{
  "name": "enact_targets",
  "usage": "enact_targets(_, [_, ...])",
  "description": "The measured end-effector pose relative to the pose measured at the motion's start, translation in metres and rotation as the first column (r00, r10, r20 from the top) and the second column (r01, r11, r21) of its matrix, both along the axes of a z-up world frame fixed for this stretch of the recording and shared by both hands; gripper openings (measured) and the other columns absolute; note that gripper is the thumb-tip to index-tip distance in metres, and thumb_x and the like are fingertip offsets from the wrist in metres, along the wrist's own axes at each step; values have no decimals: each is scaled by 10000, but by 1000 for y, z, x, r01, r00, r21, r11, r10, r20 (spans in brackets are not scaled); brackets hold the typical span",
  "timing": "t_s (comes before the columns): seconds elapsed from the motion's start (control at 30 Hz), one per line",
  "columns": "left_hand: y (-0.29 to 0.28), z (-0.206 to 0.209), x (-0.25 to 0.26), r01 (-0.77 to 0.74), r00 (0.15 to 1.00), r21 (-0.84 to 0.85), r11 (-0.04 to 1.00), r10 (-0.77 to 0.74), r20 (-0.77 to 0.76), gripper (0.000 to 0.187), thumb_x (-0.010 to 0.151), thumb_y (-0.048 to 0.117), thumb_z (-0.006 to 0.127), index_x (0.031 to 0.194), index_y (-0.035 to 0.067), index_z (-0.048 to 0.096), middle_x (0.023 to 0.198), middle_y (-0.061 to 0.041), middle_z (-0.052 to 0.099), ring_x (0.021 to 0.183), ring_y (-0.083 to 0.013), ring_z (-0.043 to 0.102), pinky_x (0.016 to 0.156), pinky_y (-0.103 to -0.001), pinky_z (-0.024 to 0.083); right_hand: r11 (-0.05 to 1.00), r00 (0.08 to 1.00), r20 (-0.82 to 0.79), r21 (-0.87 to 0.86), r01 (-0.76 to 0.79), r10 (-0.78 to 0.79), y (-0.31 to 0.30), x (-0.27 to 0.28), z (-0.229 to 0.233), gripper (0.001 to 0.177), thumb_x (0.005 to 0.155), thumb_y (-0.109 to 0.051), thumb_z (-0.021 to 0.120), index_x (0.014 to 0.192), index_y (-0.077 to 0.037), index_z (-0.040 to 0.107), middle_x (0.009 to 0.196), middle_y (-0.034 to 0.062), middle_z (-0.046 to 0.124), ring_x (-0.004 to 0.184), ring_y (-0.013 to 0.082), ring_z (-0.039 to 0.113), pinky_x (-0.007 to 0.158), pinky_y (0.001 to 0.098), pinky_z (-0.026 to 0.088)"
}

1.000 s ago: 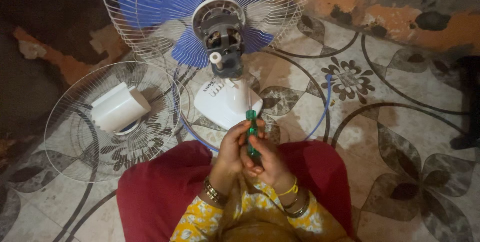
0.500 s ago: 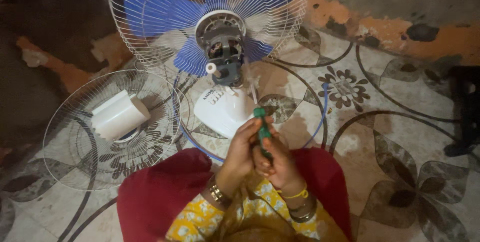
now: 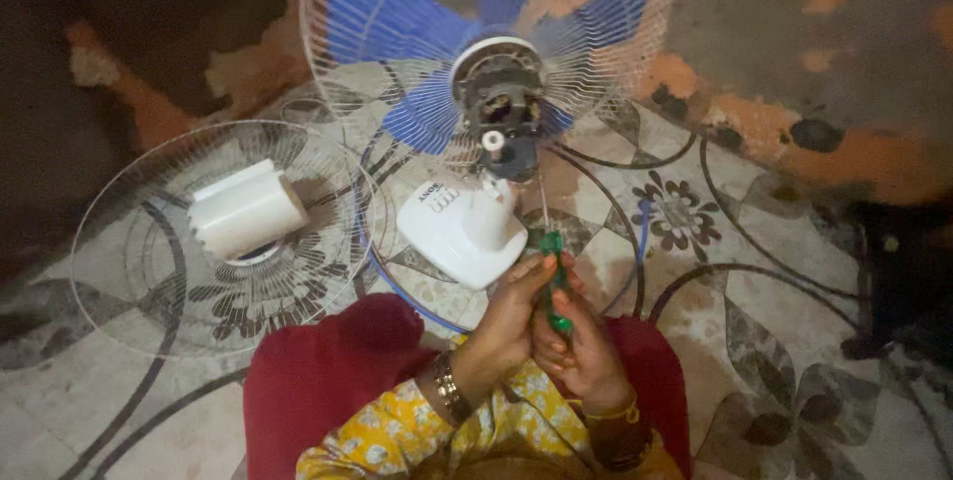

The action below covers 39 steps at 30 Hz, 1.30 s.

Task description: The person uses a green-handled screwdriver to adjust a screw on the motor housing of a partially disassembled electric fan. The fan cage and a white plastic part are placed on the floor nearby.

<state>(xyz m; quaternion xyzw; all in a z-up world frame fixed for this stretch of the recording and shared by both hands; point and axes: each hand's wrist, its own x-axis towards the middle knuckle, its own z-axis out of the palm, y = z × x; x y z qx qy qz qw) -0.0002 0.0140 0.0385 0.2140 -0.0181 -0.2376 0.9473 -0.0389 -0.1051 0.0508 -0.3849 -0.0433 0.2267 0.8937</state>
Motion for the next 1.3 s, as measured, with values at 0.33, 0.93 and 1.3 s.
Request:
enact_targets(0.33, [8,3,6,-19,1000,31,999,19,-18,295,1017,301,597,1125,30,643,914,-108,692,809,-200,664,746,-329,565,998,998,-29,-31,-57,56,12,3,7,472,1115,-443,509,792,-100,501,530,8,427,372,106,341,362,265,298])
enact_targets(0.93, [15,10,3,-28,1000,35,999,28,4,267,1030,240,594,1132,-1,650,874,-97,682,804,-198,665,740,-307,557,998,1000,7,-49,29,-29,18,-4,9,362,1104,-406,494,887,-117,497,554,7,429,376,108,331,372,273,303])
enact_targets(1.3, [16,8,4,-20,1000,47,999,21,-11,286,1040,261,578,1149,5,640,894,-98,682,811,-200,657,735,-303,553,989,993,-72,-127,81,-91,24,-5,24,224,1018,-384,479,992,-164,510,515,-13,418,341,76,311,339,237,288])
